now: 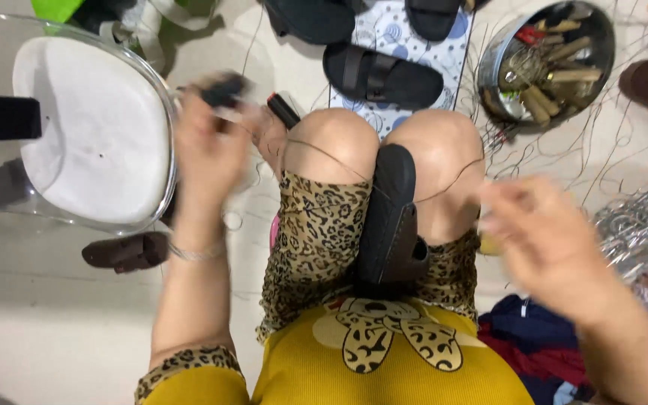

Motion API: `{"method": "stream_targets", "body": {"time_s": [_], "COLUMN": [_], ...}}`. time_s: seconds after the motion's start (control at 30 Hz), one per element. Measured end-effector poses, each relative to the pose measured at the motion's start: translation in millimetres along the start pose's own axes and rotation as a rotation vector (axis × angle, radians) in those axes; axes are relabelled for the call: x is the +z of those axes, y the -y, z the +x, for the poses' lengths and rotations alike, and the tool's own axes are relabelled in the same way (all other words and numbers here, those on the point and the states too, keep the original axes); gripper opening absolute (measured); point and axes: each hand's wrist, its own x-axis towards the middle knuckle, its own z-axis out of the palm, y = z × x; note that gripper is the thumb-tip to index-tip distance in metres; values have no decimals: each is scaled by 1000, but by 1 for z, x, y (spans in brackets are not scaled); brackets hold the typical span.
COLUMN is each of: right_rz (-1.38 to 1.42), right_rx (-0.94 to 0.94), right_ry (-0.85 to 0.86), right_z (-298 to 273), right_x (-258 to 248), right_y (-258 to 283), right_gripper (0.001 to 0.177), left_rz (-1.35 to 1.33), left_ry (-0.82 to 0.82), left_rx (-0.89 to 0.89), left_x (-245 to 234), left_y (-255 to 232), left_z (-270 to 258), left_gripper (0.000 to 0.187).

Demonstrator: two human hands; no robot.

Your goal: Hand-stitching a sandal strap to its sole using a needle and thread while sitting on the floor.

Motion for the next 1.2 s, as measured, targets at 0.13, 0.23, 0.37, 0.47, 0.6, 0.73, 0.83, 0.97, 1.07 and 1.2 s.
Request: {"method": "stream_targets", "body": {"time_s": [0.13,0.23,0.37,0.47,0.6,0.73,0.83,0.97,1.07,1.2], "right_rz": [-41,-92,-149,-212,-466,-405,-219,-44,-12,-89], "right_rx": [-179,-161,-199,-207,-173,-147,-96,-88,-85,-121], "right_ry": [134,154,166,163,280,254,164,177,177,101], "right_z": [16,26,29,37,33,52,57,53,44,40], "right_x": [7,-2,-4,-13,-20,-1,13,12,14,17], "right_y": [37,56,57,69,80,87,87,65,53,59], "right_gripper": [55,54,60,51,65,39,21,34,35,36], "left_rz": [-461,-272,-216,-183,-150,-188,-209,-138,-840,-1397], "left_ry": [408,747,802,814,741,689,671,336,736,761], "left_rx": [81,133,240,237,255,283,276,394,-33,-302], "left_x": [18,22,27,31,40,43,44,18,-9,1], "left_y": [-74,-89,-94,-91,-86,-81,-81,-93,-93,-89], "left_z": [-12,-13,-7,-9,-17,-17,-20,-25,-24,-33], "left_gripper": [60,102,77,70,72,77,90,29,10,11]}}
